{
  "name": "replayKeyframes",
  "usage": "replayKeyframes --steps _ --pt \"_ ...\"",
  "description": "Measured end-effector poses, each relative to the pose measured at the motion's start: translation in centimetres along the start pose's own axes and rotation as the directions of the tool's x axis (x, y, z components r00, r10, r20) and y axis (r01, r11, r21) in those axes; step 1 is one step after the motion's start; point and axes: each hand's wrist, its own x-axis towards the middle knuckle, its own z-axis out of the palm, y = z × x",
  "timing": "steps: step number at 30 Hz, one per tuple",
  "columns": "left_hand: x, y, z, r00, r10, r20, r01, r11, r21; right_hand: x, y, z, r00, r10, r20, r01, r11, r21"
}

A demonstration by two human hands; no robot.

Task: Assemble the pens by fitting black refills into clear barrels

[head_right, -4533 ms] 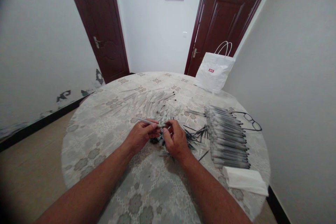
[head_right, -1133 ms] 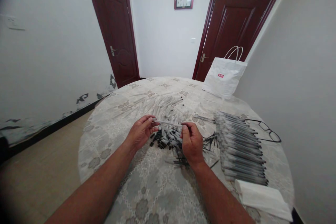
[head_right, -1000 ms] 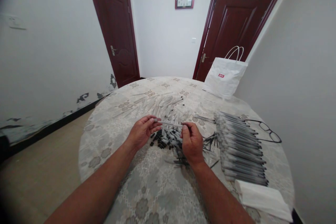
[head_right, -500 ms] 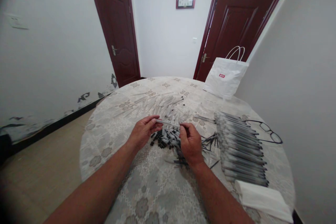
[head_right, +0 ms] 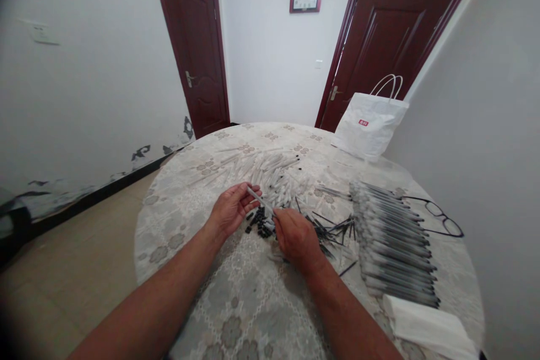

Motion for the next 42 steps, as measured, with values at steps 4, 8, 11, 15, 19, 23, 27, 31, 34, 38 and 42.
replayKeyframes --steps 4,8,11,15,19,23,27,31,34,38,42 --pt "-0.1 -0.4 0.1 1.000 -0.002 -0.007 0.002 1.000 0.012 0.2 -0.7 -0.3 0.998 0.066 -0.019 -0.065 0.995 0.076" --pt "-0.2 -0.7 0.4 1.000 0.024 -0.017 -0.024 1.000 -0.010 0.4 -1.4 -0.6 0.978 0.208 -0.019 -0.201 0.962 0.186" --pt "-0.2 -0.9 0.5 0.999 0.038 -0.006 -0.038 0.999 -0.015 0.5 -1.6 -0.6 0.934 0.356 0.037 -0.350 0.887 0.300" --pt "-0.4 -1.0 0.5 0.999 0.043 0.009 -0.043 0.999 -0.004 0.6 -1.3 0.1 0.797 0.551 0.248 -0.581 0.587 0.564" --pt "-0.4 -1.0 0.8 0.998 0.054 0.017 -0.054 0.998 0.011 0.7 -0.9 0.4 0.659 0.586 0.472 -0.679 0.191 0.709" --pt "-0.3 -1.0 0.9 0.997 0.075 0.009 -0.075 0.996 0.052 1.1 -0.8 -0.3 0.667 0.540 0.513 -0.692 0.194 0.695" --pt "-0.6 -1.2 1.1 0.995 0.081 0.056 -0.086 0.991 0.105 1.5 -0.8 -1.0 0.777 0.471 0.419 -0.625 0.487 0.611" --pt "-1.3 -1.4 1.5 0.979 0.062 0.192 -0.115 0.952 0.282 1.7 -1.0 -1.8 0.882 0.382 0.275 -0.468 0.774 0.426" --pt "-1.8 -1.4 1.7 0.962 0.046 0.269 -0.162 0.891 0.425 1.9 -1.2 -2.6 0.926 0.292 0.240 -0.349 0.903 0.251" --pt "-2.0 -1.3 1.7 0.958 0.054 0.282 -0.208 0.806 0.554 2.2 -0.4 -4.1 0.943 0.176 0.283 -0.192 0.981 0.029" --pt "-1.8 -1.2 1.5 0.966 0.104 0.238 -0.231 0.766 0.600 3.0 2.8 -5.9 0.899 0.256 0.356 -0.168 0.951 -0.260"
